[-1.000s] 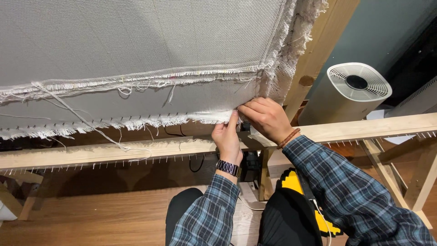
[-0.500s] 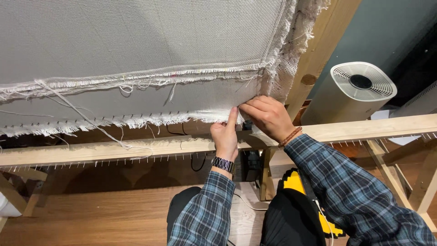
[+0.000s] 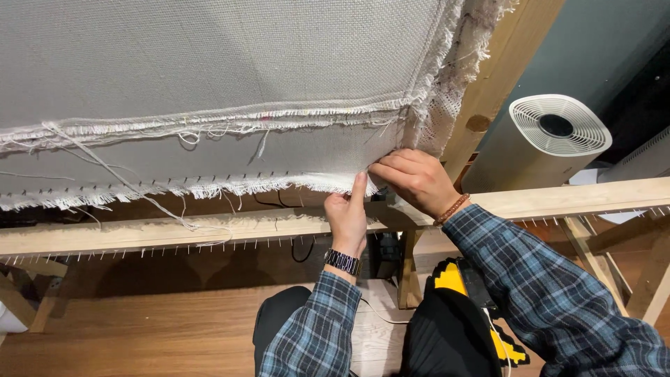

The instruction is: Stretching and securing a rug canvas onto a wooden frame by pressing the fabric onto pins

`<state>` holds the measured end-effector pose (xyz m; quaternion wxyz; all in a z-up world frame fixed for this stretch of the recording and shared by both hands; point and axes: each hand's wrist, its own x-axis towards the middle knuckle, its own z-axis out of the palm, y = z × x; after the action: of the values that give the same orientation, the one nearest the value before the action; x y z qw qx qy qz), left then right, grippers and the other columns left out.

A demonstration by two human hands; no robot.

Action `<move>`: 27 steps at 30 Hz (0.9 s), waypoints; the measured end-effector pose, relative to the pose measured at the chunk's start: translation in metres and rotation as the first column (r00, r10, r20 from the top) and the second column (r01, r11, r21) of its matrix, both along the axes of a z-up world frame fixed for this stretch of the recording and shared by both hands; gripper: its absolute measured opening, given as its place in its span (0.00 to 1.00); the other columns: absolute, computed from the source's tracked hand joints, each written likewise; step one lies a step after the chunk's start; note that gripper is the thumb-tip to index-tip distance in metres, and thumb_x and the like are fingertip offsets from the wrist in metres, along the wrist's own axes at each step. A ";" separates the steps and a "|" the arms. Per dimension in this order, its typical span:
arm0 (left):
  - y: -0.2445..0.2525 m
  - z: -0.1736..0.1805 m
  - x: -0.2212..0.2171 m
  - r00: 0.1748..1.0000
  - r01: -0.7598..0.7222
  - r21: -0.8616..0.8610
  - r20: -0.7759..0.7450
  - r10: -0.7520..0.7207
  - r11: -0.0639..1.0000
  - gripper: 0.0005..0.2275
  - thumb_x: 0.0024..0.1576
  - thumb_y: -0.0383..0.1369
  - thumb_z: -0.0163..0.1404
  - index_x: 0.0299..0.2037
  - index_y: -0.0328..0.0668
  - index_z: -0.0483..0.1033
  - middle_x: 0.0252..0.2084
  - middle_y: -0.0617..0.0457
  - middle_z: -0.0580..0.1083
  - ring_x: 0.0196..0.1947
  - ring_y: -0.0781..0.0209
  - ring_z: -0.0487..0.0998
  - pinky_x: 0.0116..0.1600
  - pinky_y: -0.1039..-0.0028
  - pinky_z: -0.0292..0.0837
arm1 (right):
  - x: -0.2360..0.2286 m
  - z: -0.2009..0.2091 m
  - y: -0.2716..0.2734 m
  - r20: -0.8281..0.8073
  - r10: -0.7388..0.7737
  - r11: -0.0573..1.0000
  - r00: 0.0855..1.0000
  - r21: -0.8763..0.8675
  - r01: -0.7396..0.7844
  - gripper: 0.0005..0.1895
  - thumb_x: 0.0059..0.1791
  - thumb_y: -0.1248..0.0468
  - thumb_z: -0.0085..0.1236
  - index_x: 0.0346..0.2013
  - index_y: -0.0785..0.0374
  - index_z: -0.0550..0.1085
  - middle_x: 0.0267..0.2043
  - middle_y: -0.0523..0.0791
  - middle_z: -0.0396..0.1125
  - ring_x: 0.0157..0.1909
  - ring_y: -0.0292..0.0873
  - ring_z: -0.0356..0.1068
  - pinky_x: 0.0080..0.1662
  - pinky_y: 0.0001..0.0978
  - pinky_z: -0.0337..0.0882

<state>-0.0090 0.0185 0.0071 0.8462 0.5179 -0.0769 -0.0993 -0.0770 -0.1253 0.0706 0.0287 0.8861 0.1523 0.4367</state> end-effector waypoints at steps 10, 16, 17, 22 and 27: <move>-0.009 -0.028 0.012 0.999 0.006 0.050 0.048 -0.009 0.999 0.16 0.58 0.37 0.65 0.22 0.41 0.74 0.16 0.59 0.69 0.16 0.78 0.61 0.24 0.85 0.57 | 0.004 -0.002 -0.011 0.013 0.055 0.996 0.998 -0.065 -0.054 0.13 0.61 0.63 0.43 0.45 0.57 0.79 0.42 0.42 0.72 0.45 0.45 0.74 0.43 0.33 0.71; -0.020 -0.028 0.023 1.000 -0.019 0.138 -0.009 0.020 0.990 0.19 0.55 0.39 0.67 0.19 0.40 0.71 0.13 0.58 0.66 0.14 0.75 0.61 0.22 0.82 0.55 | 0.007 -0.007 -0.003 0.036 -0.006 0.997 0.999 -0.073 0.008 0.11 0.59 0.62 0.47 0.45 0.56 0.79 0.41 0.41 0.71 0.45 0.44 0.73 0.43 0.32 0.71; -0.021 -0.029 0.025 1.000 -0.008 0.141 -0.019 0.011 0.990 0.18 0.55 0.39 0.67 0.19 0.41 0.72 0.14 0.58 0.67 0.14 0.75 0.62 0.22 0.81 0.56 | 0.006 -0.006 0.002 0.043 -0.047 0.997 0.998 -0.064 0.050 0.08 0.57 0.61 0.51 0.45 0.55 0.79 0.41 0.40 0.71 0.45 0.44 0.73 0.44 0.32 0.71; -0.016 -0.013 0.024 0.998 0.023 0.126 -0.066 -0.015 0.992 0.14 0.57 0.35 0.64 0.22 0.40 0.77 0.15 0.57 0.71 0.14 0.75 0.65 0.22 0.83 0.58 | 0.012 -0.013 0.013 0.070 -0.113 0.992 0.991 -0.057 0.117 0.07 0.56 0.62 0.54 0.45 0.54 0.79 0.43 0.41 0.71 0.46 0.45 0.72 0.46 0.35 0.71; -0.001 0.049 0.006 0.980 -0.083 -0.096 -0.187 0.064 0.992 0.17 0.47 0.29 0.71 0.26 0.34 0.71 0.22 0.45 0.76 0.20 0.69 0.73 0.28 0.79 0.71 | 0.015 -0.016 0.014 0.075 -0.087 0.994 0.993 -0.059 0.091 0.07 0.57 0.63 0.53 0.45 0.57 0.79 0.42 0.44 0.71 0.47 0.47 0.72 0.46 0.36 0.72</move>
<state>-0.0029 0.0173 0.0560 0.8784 0.4646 0.0156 -0.1112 -0.0619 -0.1111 0.0543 0.0813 0.8744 0.1250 0.4617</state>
